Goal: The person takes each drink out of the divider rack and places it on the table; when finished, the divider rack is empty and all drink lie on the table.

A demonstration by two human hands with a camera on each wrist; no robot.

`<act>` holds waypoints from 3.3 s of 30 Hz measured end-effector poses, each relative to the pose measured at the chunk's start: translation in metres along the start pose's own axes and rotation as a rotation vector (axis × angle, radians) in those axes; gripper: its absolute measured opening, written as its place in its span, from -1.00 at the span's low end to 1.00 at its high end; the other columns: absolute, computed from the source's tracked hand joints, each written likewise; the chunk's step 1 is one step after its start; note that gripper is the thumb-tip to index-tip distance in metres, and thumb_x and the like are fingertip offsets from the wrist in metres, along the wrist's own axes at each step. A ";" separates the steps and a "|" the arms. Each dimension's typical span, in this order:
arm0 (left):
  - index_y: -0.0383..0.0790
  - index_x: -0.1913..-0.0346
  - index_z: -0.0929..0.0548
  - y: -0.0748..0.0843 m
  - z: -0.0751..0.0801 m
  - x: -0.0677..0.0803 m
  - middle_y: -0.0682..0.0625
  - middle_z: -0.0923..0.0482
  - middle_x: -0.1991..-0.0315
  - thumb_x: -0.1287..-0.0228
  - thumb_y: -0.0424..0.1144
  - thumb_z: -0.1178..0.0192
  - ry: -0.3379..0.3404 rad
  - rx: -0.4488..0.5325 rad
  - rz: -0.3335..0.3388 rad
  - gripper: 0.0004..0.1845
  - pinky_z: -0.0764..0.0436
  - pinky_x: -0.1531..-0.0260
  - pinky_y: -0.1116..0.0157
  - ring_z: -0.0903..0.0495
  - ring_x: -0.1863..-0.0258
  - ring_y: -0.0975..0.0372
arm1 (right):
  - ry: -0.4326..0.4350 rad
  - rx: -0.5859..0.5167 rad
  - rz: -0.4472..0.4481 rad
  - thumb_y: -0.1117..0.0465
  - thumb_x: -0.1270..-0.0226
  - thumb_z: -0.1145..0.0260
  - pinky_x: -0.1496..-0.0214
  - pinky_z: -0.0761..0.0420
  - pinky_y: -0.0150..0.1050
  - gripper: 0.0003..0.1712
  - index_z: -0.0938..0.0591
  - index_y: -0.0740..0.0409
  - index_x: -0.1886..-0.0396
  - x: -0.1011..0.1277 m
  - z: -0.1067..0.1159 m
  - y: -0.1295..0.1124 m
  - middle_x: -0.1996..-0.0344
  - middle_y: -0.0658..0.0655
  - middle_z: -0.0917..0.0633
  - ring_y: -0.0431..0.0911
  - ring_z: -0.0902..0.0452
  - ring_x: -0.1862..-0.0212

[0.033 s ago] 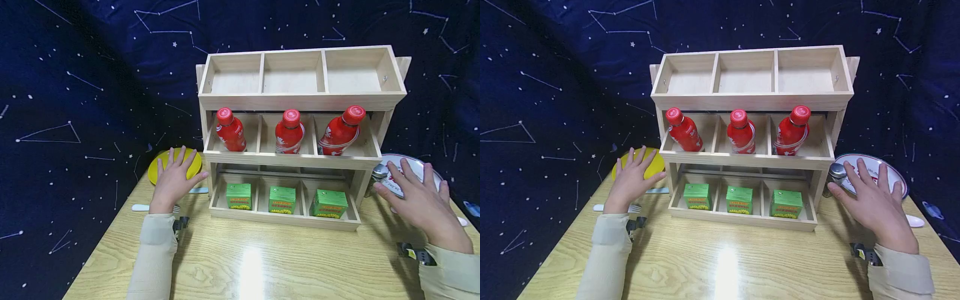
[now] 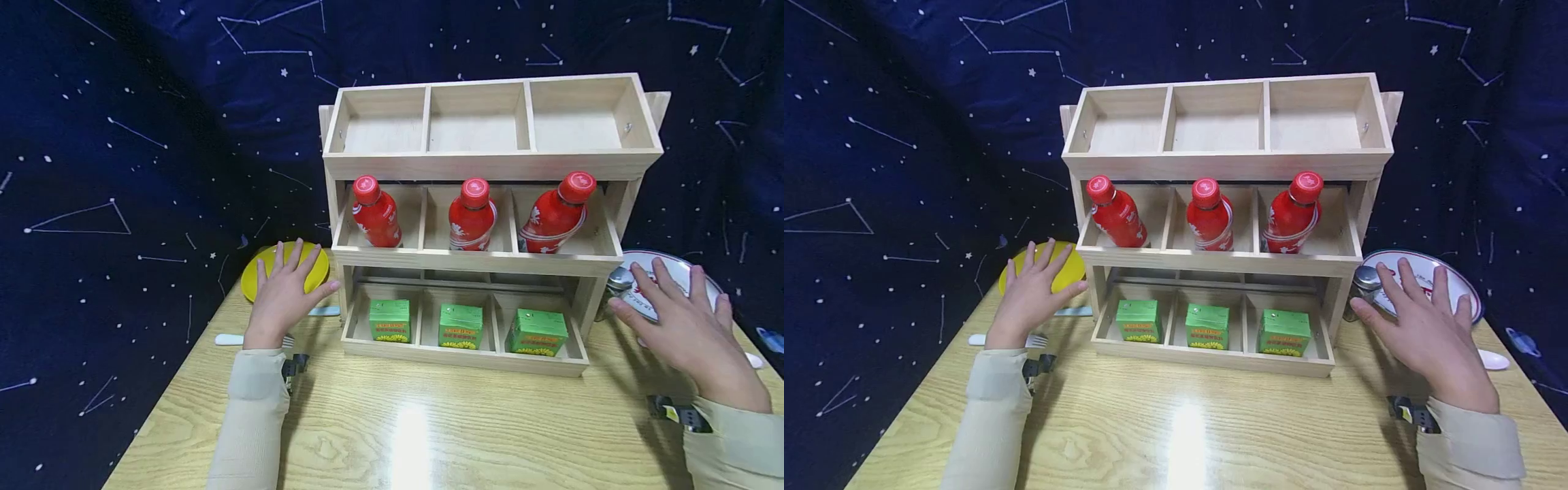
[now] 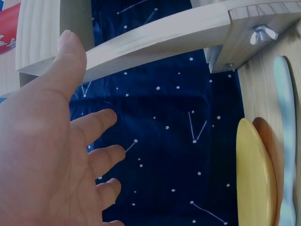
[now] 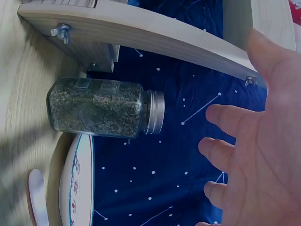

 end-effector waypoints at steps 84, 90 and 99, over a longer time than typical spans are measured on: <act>-0.11 -0.32 -0.48 0.019 -0.023 -0.021 -0.09 -0.54 -0.14 -0.29 -0.23 -0.34 0.173 0.887 0.017 -0.46 -0.62 -0.06 0.10 -0.60 -0.06 0.03 | 0.718 -0.877 0.435 0.58 -0.22 -0.32 -0.21 -0.53 -0.31 -0.52 -0.60 0.35 -0.16 -0.001 0.173 -0.174 -0.02 0.26 -0.69 -0.07 -0.61 -0.03; -0.12 -0.30 -0.50 0.017 -0.022 -0.019 -0.11 -0.55 -0.13 -0.29 -0.23 -0.35 0.172 0.895 0.042 -0.47 -0.65 -0.01 0.11 -0.62 -0.03 0.02 | 0.754 -0.867 0.369 0.56 -0.28 -0.26 -0.27 -0.49 -0.24 -0.52 -0.59 0.30 -0.20 0.023 0.192 -0.167 -0.03 0.25 -0.69 -0.06 -0.60 -0.11; -0.12 -0.30 -0.50 0.015 -0.023 -0.018 -0.11 -0.54 -0.13 -0.28 -0.24 -0.34 0.179 0.898 0.049 -0.47 -0.67 0.02 0.12 -0.62 -0.03 0.02 | 0.703 -0.891 0.169 0.49 -0.34 -0.24 -0.24 -0.48 -0.36 -0.53 -0.57 0.24 -0.24 0.039 0.181 -0.113 -0.10 0.19 -0.66 -0.07 -0.56 -0.12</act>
Point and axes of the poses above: each hand's wrist, its own x-axis away from the middle knuckle, its own z-axis out of the back of the hand, y = z × x, the point moved 10 cm from there along -x, towards the middle knuckle
